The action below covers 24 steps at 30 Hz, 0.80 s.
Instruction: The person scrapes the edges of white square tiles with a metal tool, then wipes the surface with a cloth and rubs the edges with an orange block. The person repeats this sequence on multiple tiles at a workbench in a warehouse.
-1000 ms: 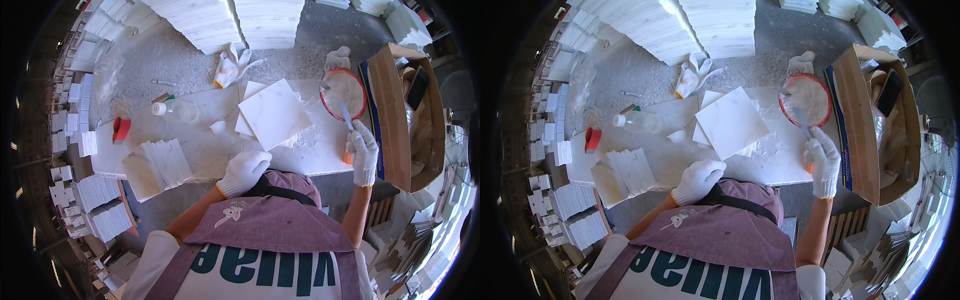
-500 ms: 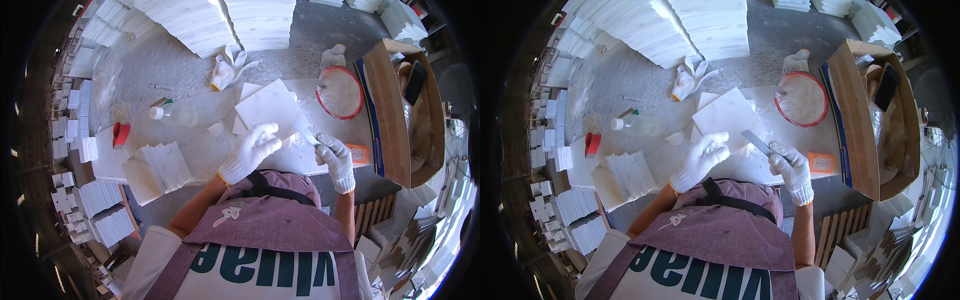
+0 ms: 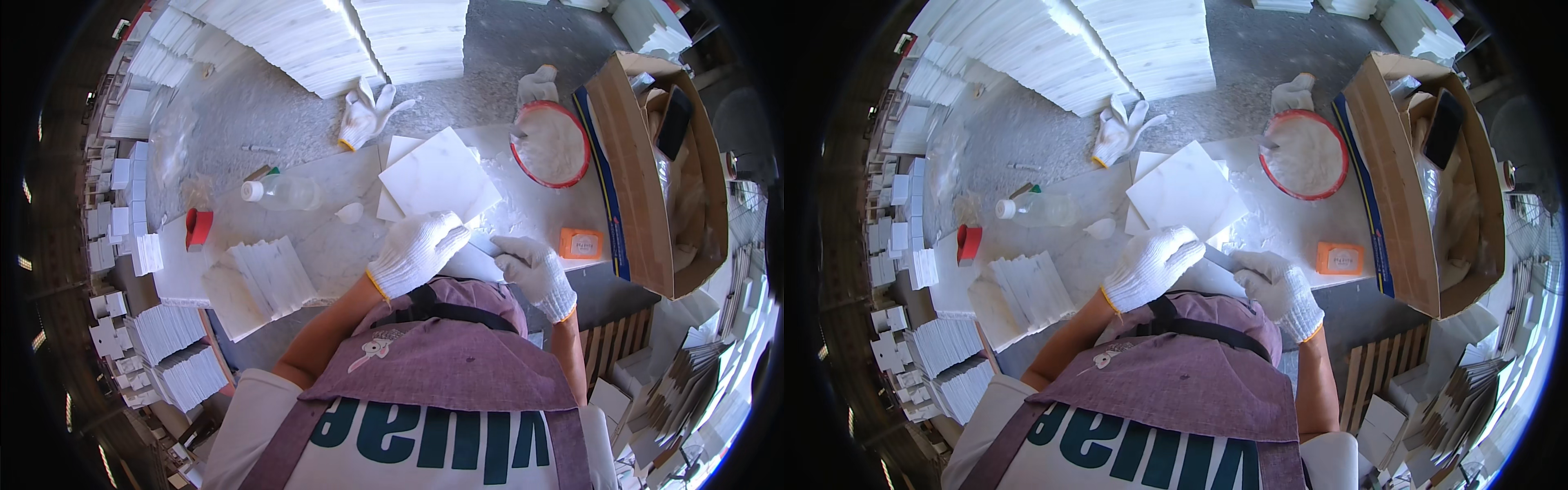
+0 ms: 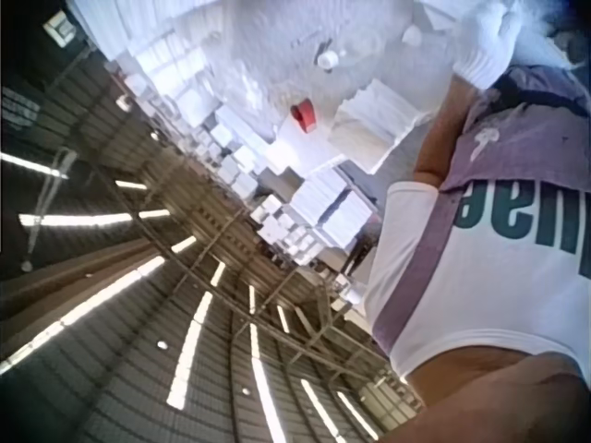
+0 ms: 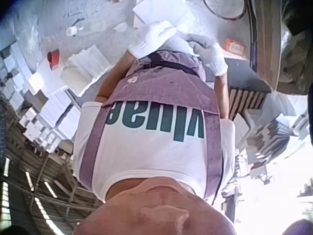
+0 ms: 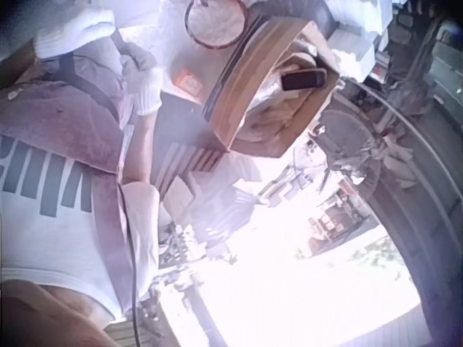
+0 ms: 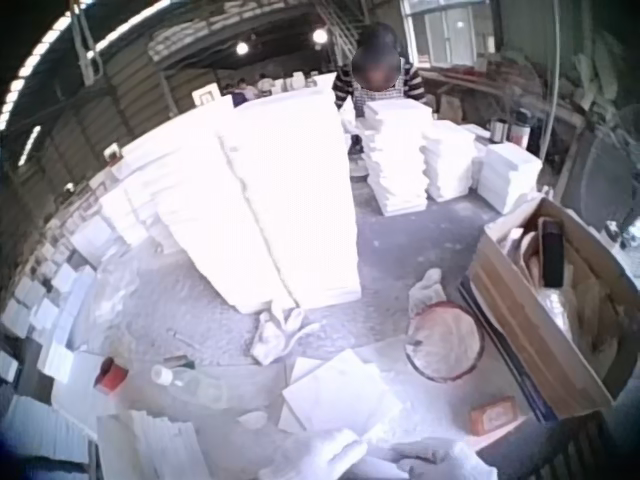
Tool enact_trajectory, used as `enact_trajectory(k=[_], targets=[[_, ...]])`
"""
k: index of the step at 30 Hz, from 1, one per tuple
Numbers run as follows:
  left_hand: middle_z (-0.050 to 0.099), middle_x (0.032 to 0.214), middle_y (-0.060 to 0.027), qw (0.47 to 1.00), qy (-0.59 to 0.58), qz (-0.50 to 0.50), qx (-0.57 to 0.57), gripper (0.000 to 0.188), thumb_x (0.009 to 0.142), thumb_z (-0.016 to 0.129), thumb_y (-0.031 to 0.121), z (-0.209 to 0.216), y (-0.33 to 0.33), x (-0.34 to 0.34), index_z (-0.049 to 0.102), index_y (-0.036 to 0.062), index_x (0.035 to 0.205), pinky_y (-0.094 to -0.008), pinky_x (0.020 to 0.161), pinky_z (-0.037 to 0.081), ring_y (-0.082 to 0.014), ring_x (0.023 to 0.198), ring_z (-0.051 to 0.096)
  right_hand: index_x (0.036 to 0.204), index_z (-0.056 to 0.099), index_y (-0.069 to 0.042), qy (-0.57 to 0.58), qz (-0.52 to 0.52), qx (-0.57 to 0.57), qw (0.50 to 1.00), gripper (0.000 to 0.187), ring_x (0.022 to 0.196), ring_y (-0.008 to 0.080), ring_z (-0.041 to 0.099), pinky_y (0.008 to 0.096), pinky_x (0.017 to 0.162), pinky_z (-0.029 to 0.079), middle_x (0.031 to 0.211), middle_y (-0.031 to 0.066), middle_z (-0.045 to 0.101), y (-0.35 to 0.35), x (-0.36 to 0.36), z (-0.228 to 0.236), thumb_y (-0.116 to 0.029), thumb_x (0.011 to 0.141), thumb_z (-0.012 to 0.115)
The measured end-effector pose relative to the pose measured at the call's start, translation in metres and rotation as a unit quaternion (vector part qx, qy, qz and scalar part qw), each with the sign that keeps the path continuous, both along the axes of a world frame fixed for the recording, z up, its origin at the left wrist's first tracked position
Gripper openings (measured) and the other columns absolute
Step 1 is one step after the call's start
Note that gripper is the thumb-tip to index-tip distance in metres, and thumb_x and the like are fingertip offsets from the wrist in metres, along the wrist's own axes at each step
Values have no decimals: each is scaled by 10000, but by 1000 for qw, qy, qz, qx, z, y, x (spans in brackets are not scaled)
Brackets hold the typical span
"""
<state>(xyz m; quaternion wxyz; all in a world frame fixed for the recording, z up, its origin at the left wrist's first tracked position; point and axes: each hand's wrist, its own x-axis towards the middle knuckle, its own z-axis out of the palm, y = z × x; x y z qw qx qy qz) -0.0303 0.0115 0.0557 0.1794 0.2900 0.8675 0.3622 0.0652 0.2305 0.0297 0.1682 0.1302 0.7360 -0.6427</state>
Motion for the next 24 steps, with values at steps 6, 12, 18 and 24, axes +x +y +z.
enact_trajectory(k=[6, 12, 18, 24], targets=[[653, 808, -147, 995, 21, -81, -50, 160, 902, 631, 237, 2, 1, -5, 658, 84, 940, -412, 628, 497, -341, 737, 638, 1022, 681, 10, 14, 23, 80, 996, 192, 754, 151, 596, 291, 696, 490, 833, 88, 641, 2, 10, 3, -69, 847, 668], [670, 862, -119, 989, 4, -131, -63, 179, 903, 616, 257, -3, 0, -12, 681, 96, 947, -405, 658, 498, -334, 778, 643, 981, 670, 11, -39, -11, 21, 999, 151, 756, 142, 582, 288, 698, 488, 823, 79, 631, 0, 18, 0, -51, 843, 660], [676, 907, -128, 983, -26, -159, -90, 208, 910, 601, 272, 2, -3, -14, 690, 90, 955, -405, 691, 503, -336, 818, 649, 980, 665, 13, -34, -8, 7, 999, 152, 758, 128, 561, 282, 706, 483, 816, 62, 617, -4, 25, -4, -52, 842, 666], [673, 882, -139, 982, -29, -169, -81, 231, 912, 592, 290, 6, -6, -16, 681, 80, 947, -418, 689, 503, -346, 812, 648, 944, 678, 5, -31, -17, -37, 999, 116, 744, 122, 553, 280, 687, 476, 821, 51, 614, -7, 26, -7, -48, 843, 661]])
